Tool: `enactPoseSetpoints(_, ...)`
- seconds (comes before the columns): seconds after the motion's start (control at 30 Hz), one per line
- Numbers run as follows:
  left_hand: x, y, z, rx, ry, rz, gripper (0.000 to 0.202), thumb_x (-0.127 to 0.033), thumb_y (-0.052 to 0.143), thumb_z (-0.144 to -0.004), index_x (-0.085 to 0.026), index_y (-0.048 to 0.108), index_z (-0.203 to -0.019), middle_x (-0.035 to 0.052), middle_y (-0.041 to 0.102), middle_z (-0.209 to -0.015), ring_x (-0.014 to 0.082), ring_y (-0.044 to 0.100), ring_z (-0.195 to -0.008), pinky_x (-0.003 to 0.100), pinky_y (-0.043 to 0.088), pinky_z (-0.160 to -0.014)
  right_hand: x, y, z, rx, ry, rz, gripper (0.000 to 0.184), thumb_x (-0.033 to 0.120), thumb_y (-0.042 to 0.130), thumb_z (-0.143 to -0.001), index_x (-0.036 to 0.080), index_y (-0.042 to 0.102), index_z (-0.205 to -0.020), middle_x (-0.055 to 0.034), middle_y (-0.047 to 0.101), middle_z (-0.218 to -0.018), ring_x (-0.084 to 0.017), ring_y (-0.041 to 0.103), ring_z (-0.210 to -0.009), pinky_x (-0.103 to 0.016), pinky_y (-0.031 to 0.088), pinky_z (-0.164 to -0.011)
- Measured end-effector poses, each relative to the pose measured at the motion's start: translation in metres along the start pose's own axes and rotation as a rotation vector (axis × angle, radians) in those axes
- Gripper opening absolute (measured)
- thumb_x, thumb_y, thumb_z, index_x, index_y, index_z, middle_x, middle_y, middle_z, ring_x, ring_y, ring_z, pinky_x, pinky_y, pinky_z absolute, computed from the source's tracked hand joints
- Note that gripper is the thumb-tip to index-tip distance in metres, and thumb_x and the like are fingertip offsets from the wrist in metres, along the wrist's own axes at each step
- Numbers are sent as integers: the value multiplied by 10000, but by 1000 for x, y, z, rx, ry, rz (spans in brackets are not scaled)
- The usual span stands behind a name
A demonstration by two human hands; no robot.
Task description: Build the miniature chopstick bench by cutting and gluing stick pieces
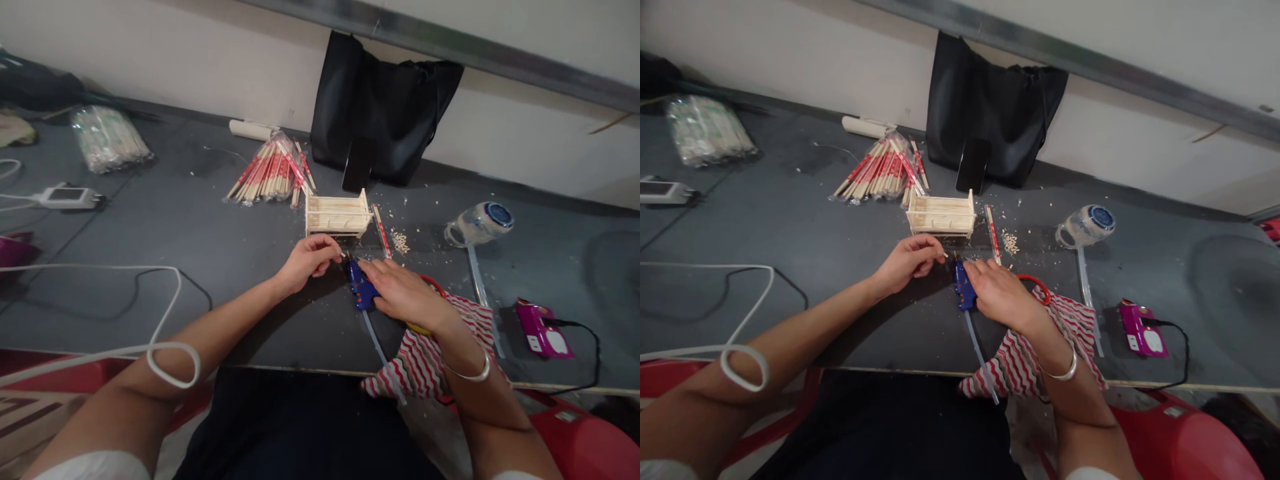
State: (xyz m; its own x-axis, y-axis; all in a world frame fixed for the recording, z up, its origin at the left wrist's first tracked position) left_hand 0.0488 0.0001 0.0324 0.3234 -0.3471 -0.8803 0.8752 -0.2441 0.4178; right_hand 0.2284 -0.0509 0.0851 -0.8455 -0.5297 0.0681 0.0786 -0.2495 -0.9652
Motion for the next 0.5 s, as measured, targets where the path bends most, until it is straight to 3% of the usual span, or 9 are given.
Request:
enactPoseSetpoints(0.13, -3, -2, 0, -61, 20, 36, 167, -256, 797, -680, -157, 663, -696, 0, 664, -623, 31, 378, -399, 175, 192, -371, -8, -6, -2, -26, -14, -177, 511, 142, 618, -754, 116, 664, -1263, -170, 739, -1111, -302, 689, -1033, -430, 565, -913)
enactPoseSetpoints(0.23, -5, -3, -1, -80, 13, 66, 152, -249, 793, -688, -158, 673, -703, -12, 633, -612, 36, 384, -408, 180, 183, -373, -26, -11, 6, -109, -22, -511, 490, 194, 624, -704, 173, 691, -1190, -124, 757, -1141, -268, 703, -1017, -405, 573, -896)
enactPoseSetpoints(0.33, -6, -4, -2, -66, 7, 88, 145, -238, 794, -704, -161, 672, -694, -16, 615, -613, 38, 386, -416, 183, 181, -379, -44, -8, 15, -171, 55, -987, 367, 271, 618, -702, 209, 693, -1056, -46, 772, -920, -198, 694, -741, -329, 568, -668)
enactPoseSetpoints(0.4, -5, -4, -2, -52, 4, 94, 145, -237, 796, -714, -166, 672, -687, -17, 607, -610, 38, 382, -419, 184, 183, -384, -49, -2, 17, -253, 158, -1263, 268, 371, 655, -735, 211, 675, -949, -28, 740, -805, -143, 594, -535, -289, 493, -505)
enactPoseSetpoints(0.5, -5, -5, -2, -50, 1, 103, 137, -237, 801, -726, -168, 684, -706, -16, 604, -616, 38, 379, -424, 182, 185, -391, -45, 9, 12, -322, 259, -1409, 319, 503, 740, -749, 208, 668, -849, -23, 714, -749, -102, 503, -435, -269, 417, -416)
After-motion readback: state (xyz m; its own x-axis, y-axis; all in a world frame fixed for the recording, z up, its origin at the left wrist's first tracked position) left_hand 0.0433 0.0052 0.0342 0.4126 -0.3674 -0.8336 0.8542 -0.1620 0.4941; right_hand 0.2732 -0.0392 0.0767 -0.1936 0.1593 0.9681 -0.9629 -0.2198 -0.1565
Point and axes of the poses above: each hand's wrist, its own z-axis away from the middle knuckle, its own y-axis out of the palm, x = y × z, the point moved 3 cm from there along -z, towards the middle knuckle
